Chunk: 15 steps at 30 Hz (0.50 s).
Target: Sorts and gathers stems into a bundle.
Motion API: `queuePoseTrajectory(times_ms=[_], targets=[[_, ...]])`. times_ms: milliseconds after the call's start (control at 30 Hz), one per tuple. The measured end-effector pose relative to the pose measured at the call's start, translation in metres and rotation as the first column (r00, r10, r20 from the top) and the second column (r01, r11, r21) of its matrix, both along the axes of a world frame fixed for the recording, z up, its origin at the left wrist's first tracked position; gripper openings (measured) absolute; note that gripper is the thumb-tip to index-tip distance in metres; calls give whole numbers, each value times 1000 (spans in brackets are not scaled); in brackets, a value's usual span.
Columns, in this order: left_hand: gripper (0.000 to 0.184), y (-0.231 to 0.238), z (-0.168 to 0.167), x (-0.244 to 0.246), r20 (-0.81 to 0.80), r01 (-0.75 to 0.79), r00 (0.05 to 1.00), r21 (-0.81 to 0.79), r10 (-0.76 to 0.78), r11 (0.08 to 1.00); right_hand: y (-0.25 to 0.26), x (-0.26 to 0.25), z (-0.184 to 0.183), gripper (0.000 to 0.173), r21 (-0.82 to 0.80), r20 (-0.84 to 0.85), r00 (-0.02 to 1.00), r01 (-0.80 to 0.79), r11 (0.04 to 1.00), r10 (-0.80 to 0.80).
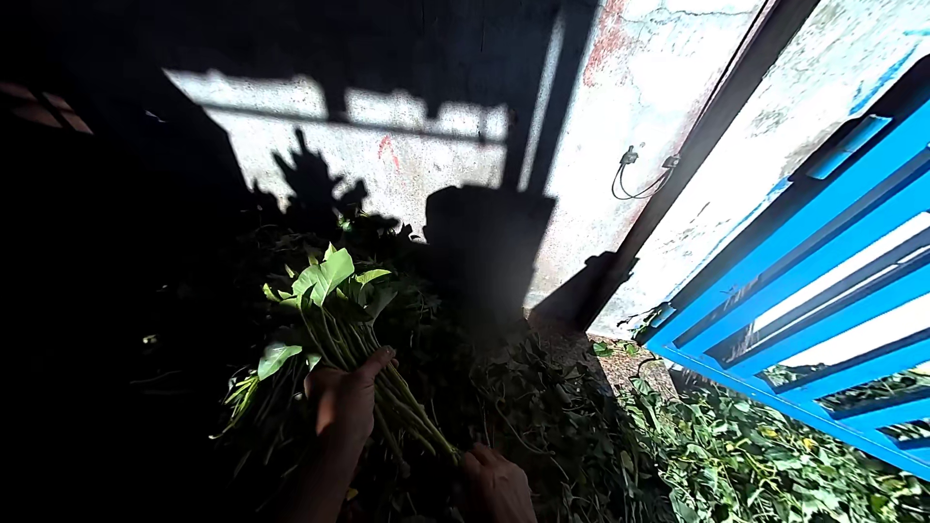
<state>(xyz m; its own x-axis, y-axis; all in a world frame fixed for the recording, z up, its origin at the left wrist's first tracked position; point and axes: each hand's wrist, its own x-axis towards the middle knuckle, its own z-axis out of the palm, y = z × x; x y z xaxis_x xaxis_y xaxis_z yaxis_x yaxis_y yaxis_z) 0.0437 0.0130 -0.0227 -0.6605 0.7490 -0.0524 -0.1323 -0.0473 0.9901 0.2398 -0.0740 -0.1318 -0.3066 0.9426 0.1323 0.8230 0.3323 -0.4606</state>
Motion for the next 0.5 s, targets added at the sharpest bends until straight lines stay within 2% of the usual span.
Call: queuePoseTrajectory(times_ms=[100,233,300,400,467,500], targets=[[43,3,6,-5,-31,-58,998,24,59,998,-10,7,-15,25,8,-110,992,-66,998,67],[43,5,17,-13,-17,-139,990,38,139,990,-15,20,-37,27,-60,-318,946,-88,994,65],[45,5,16,-12,-3,-145,989,39,145,989,-15,23,-39,27,-70,-374,928,-32,997,3],[45,5,15,-10,-7,-156,988,44,156,987,-13,22,-37,25,22,-425,899,123,992,-102],[45,6,16,-10,8,-176,984,51,175,983,-9,22,-24,26,-21,-554,818,172,985,-154],[45,7,17,-12,30,-179,984,52,177,982,-8,24,-12,27,-113,-658,730,147,983,-185]])
